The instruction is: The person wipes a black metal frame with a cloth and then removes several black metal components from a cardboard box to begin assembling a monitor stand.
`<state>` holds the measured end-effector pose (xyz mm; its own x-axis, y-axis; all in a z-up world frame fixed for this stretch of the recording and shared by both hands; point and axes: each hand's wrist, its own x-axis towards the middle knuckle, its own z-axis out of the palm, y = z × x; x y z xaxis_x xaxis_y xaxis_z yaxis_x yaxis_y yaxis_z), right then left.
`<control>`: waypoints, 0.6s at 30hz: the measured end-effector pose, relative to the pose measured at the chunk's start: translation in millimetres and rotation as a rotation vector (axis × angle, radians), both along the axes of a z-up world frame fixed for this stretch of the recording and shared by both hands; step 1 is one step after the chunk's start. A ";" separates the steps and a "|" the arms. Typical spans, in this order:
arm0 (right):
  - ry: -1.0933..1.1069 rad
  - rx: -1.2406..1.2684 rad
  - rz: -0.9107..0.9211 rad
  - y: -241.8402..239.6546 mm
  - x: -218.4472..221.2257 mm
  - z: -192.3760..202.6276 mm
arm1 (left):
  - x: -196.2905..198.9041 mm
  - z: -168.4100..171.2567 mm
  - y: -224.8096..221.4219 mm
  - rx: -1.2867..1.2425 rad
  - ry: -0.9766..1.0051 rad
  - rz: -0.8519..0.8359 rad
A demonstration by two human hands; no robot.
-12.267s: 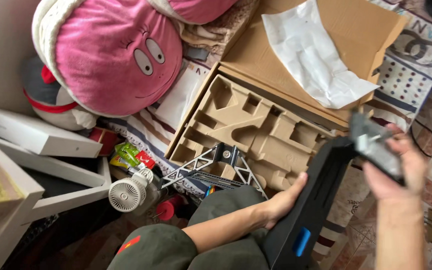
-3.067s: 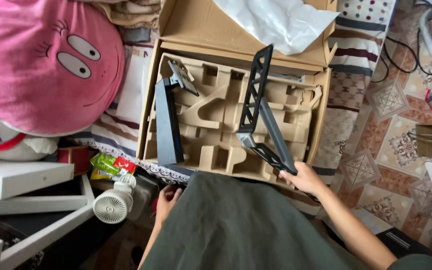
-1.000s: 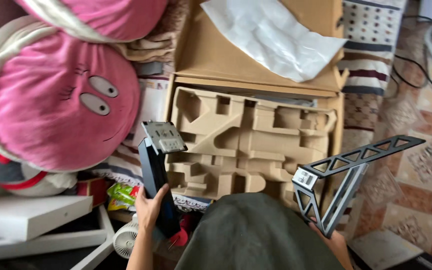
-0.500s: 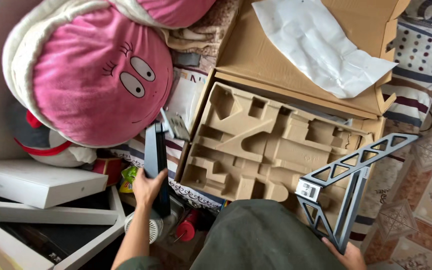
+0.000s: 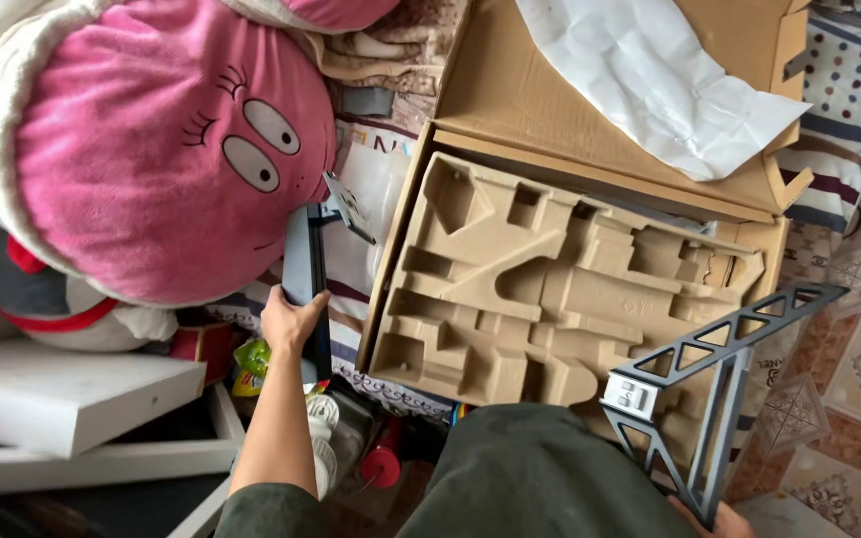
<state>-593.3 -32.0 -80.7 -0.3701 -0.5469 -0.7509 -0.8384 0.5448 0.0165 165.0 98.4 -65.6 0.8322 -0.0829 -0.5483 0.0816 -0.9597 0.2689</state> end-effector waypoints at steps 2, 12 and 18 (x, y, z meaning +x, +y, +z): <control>0.096 -0.169 0.078 13.1 1.0 -6.4 | 3.9 -10.0 -4.9 -0.001 0.013 -0.046; -0.070 -0.114 -0.222 -30.2 164.3 148.5 | 3.9 -140.0 -3.1 0.007 0.041 -0.114; -0.285 -0.208 -0.221 -41.5 196.5 128.5 | -0.8 -206.7 22.1 -0.103 -0.002 -0.085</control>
<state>-396.8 -73.5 47.7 -0.2893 -0.6283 -0.7222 -0.6560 0.6796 -0.3285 164.2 120.5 -272.4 0.8210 -0.2094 -0.5312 0.0002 -0.9303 0.3669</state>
